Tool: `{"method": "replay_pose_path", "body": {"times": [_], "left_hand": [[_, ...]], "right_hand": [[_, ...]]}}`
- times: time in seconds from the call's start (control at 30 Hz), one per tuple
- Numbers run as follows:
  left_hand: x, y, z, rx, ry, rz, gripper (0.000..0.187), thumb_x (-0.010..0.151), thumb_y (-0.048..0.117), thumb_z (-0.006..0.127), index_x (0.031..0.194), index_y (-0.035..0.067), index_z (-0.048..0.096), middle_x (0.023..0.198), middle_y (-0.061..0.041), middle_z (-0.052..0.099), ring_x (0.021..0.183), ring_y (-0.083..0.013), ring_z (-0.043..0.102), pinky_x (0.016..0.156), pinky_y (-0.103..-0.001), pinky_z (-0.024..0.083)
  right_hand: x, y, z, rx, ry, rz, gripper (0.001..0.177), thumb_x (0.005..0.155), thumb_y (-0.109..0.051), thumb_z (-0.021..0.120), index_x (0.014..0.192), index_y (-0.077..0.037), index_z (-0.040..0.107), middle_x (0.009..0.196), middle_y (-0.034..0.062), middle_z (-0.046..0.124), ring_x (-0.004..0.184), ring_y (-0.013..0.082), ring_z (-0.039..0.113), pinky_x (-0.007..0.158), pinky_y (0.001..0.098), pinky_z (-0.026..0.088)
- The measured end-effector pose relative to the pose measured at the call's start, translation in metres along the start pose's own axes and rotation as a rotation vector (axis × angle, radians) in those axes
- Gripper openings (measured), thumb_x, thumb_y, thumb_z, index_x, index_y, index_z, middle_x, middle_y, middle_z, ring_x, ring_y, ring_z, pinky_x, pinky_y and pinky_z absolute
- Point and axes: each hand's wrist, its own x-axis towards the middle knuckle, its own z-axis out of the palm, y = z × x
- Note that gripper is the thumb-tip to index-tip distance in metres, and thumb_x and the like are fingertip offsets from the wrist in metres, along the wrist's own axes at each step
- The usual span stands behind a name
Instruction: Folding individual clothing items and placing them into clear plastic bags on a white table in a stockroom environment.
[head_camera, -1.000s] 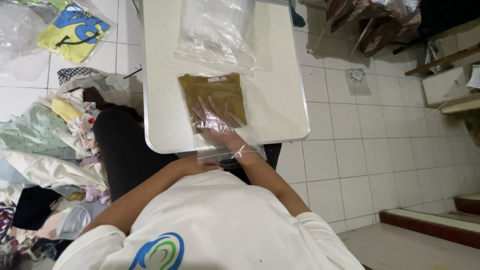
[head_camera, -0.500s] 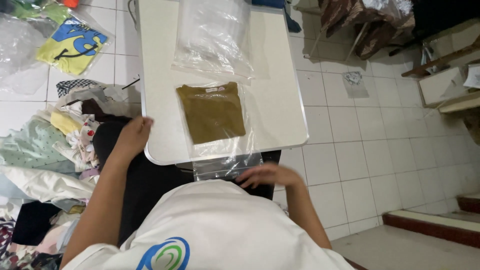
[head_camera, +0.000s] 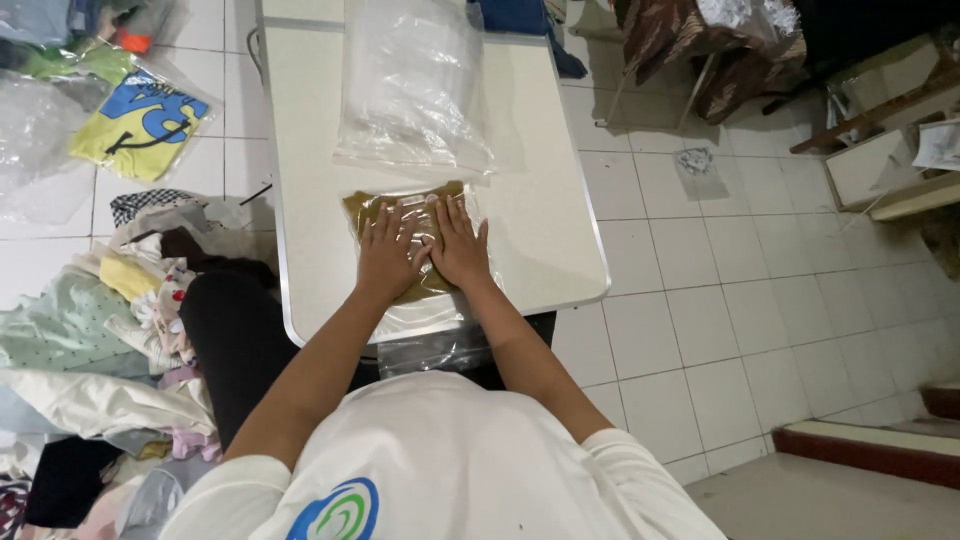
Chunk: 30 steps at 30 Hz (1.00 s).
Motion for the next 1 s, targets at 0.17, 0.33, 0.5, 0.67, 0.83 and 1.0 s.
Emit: {"method": "replay_pose_path", "body": {"times": [0.17, 0.33, 0.5, 0.67, 0.83, 1.0], "left_hand": [[-0.002, 0.006, -0.048, 0.034, -0.194, -0.191, 0.075, 0.101, 0.065, 0.037, 0.163, 0.024, 0.030, 0.173, -0.008, 0.016, 0.159, -0.0375, 0.008, 0.126, -0.063, 0.011], [0.005, -0.021, -0.046, 0.061, -0.250, -0.395, 0.081, 0.100, 0.074, 0.025, 0.167, 0.029, 0.018, 0.175, -0.003, 0.006, 0.160, -0.0352, 0.003, 0.123, -0.068, 0.001], [0.002, -0.029, -0.052, -0.012, -0.253, -0.364, 0.085, 0.101, 0.074, 0.026, 0.168, 0.023, 0.010, 0.175, -0.005, 0.002, 0.160, -0.0348, -0.001, 0.124, -0.068, -0.004], [-0.036, -0.041, -0.060, -0.039, -0.133, -0.308, 0.087, 0.101, 0.066, 0.039, 0.165, 0.009, 0.024, 0.172, -0.020, 0.014, 0.158, -0.0422, 0.008, 0.126, -0.062, 0.005], [-0.066, -0.020, -0.043, -0.195, 0.191, -0.270, 0.091, 0.082, 0.029, 0.081, 0.157, -0.003, 0.039, 0.132, -0.029, 0.054, 0.116, -0.0478, 0.055, 0.095, -0.054, 0.046], [-0.060, -0.053, 0.021, -0.715, -0.154, -0.628, 0.067, 0.083, 0.058, 0.080, 0.128, 0.010, 0.067, 0.097, -0.007, 0.071, 0.095, -0.0282, 0.073, 0.071, -0.040, 0.059]], "right_hand": [[-0.010, -0.022, -0.026, -0.019, -0.098, 0.206, 0.083, 0.099, -0.058, 0.043, 0.167, -0.022, 0.013, 0.174, 0.0049, 0.007, 0.160, 0.0264, 0.009, 0.121, 0.0736, 0.001], [-0.010, -0.018, -0.030, 0.045, -0.070, 0.211, 0.087, 0.100, -0.073, 0.036, 0.166, -0.020, 0.015, 0.174, 0.0055, 0.008, 0.160, 0.0254, 0.009, 0.120, 0.0737, -0.001], [-0.027, -0.005, -0.037, 0.168, -0.034, 0.088, 0.078, 0.104, -0.056, 0.048, 0.166, -0.019, 0.017, 0.173, 0.0126, 0.012, 0.160, 0.0315, 0.012, 0.124, 0.0688, 0.004], [-0.076, 0.006, -0.040, 0.144, 0.071, 0.211, 0.071, 0.104, -0.052, 0.050, 0.161, -0.016, 0.030, 0.162, 0.0159, 0.032, 0.154, 0.0332, 0.024, 0.119, 0.0633, 0.016], [-0.076, 0.043, 0.005, 0.261, 0.320, 0.401, 0.066, 0.093, -0.054, 0.071, 0.139, -0.012, 0.052, 0.120, 0.0125, 0.055, 0.119, 0.0358, 0.053, 0.101, 0.0495, 0.041], [-0.048, 0.065, 0.024, 0.897, -0.012, 0.499, 0.051, 0.081, -0.038, 0.090, 0.118, -0.010, 0.071, 0.083, 0.0079, 0.068, 0.070, 0.0204, 0.071, 0.060, 0.0338, 0.056]]}}
